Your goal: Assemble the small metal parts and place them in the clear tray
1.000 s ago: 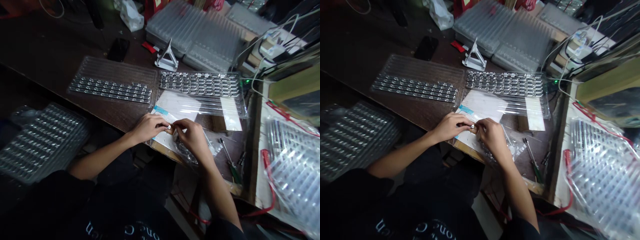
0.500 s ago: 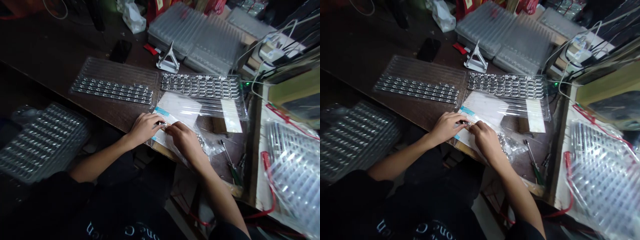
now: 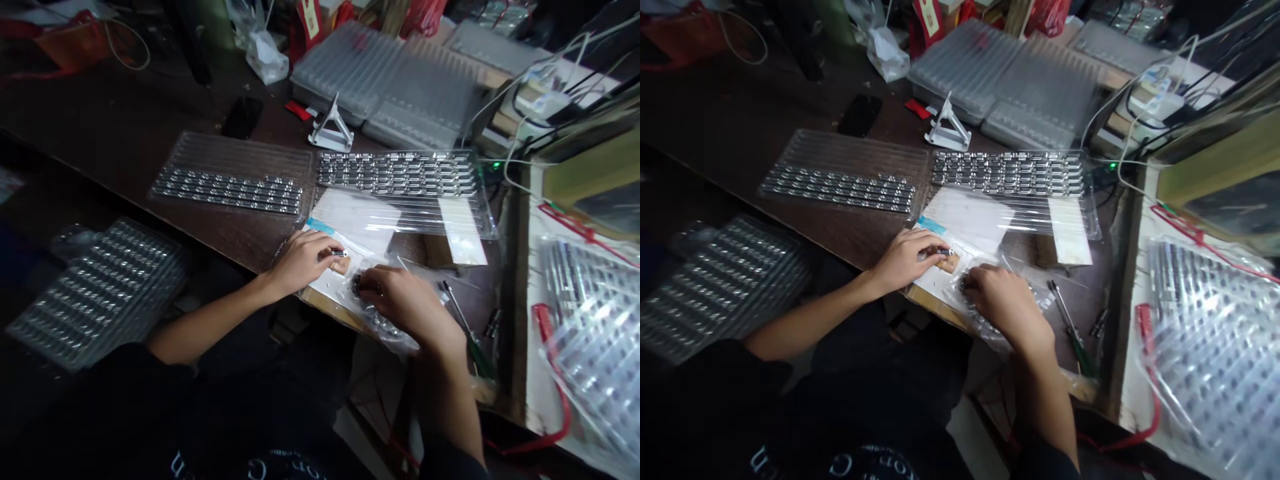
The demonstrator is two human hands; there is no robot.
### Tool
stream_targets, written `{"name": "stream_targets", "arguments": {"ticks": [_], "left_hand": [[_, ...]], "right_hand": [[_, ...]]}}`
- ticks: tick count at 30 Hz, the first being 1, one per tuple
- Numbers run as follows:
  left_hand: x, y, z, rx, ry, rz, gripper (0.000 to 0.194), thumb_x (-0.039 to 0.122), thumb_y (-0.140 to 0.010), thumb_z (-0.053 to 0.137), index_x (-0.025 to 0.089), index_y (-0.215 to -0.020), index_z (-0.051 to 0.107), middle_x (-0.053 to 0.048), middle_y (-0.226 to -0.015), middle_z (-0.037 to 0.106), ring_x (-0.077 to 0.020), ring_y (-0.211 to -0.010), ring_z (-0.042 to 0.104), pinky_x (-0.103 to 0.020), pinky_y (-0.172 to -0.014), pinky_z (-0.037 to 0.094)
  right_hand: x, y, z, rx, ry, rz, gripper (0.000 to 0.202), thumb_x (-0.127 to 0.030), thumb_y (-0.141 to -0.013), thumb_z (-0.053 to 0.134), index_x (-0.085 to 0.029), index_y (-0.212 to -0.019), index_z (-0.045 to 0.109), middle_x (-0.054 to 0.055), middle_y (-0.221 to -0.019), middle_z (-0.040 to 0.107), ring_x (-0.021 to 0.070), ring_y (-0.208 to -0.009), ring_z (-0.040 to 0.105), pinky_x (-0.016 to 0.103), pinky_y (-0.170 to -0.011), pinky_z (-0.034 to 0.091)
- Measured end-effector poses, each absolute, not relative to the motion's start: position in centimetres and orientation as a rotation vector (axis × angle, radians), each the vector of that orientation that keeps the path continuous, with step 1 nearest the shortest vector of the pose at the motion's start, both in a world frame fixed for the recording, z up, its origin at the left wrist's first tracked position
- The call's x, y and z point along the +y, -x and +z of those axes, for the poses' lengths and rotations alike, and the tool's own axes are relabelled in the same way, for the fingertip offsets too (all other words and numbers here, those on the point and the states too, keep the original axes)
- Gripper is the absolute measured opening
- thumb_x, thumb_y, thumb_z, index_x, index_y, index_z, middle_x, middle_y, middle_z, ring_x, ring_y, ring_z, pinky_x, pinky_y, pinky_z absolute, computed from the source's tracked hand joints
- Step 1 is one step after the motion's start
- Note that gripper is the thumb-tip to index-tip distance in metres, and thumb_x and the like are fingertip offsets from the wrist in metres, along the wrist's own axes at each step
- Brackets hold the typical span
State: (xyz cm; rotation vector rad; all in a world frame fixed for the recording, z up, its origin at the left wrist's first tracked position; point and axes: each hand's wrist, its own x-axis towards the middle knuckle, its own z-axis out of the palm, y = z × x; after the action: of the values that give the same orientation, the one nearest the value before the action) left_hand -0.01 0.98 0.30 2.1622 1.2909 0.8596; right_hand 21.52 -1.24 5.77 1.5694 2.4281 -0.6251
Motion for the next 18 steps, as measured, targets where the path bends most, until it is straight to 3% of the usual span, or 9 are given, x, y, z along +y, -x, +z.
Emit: {"name": "stream_targets", "arguments": {"ticks": [7,18], "left_hand": [[1.0,-1.4,-0.1,1.233,-2.163,0.847,0.009,0.018,-0.085,0.070,0.020,-0.093,0.070,-0.001,-0.094,0.074,-0.0187,-0.090,0.064,-0.033,-0.084,0.044],[1.0,-1.3,-0.5,1.245,-2.147,0.845,0.005,0.021,-0.086,0.070,0.020,-0.091,0.070,-0.001,-0.090,0.073,-0.0185,-0.085,0.063,-0.033,-0.080,0.044]], "right_hand": [[-1.5,-21.3,5.2,2.507,-1.510,-0.625,0.016,-0.017,-0.092,0.050,-0.019,-0.089,0.066,0.005,-0.089,0.071,0.0167,-0.070,0.063,0.029,-0.057,0.028],[-1.3,-22.1,5.9,2.683,-1.576,-0.817,0.024,-0.016,-0.097,0.044,-0.016,-0.102,0.067,0.009,-0.100,0.065,0.0174,-0.081,0.063,0.027,-0.073,0.042]]}}
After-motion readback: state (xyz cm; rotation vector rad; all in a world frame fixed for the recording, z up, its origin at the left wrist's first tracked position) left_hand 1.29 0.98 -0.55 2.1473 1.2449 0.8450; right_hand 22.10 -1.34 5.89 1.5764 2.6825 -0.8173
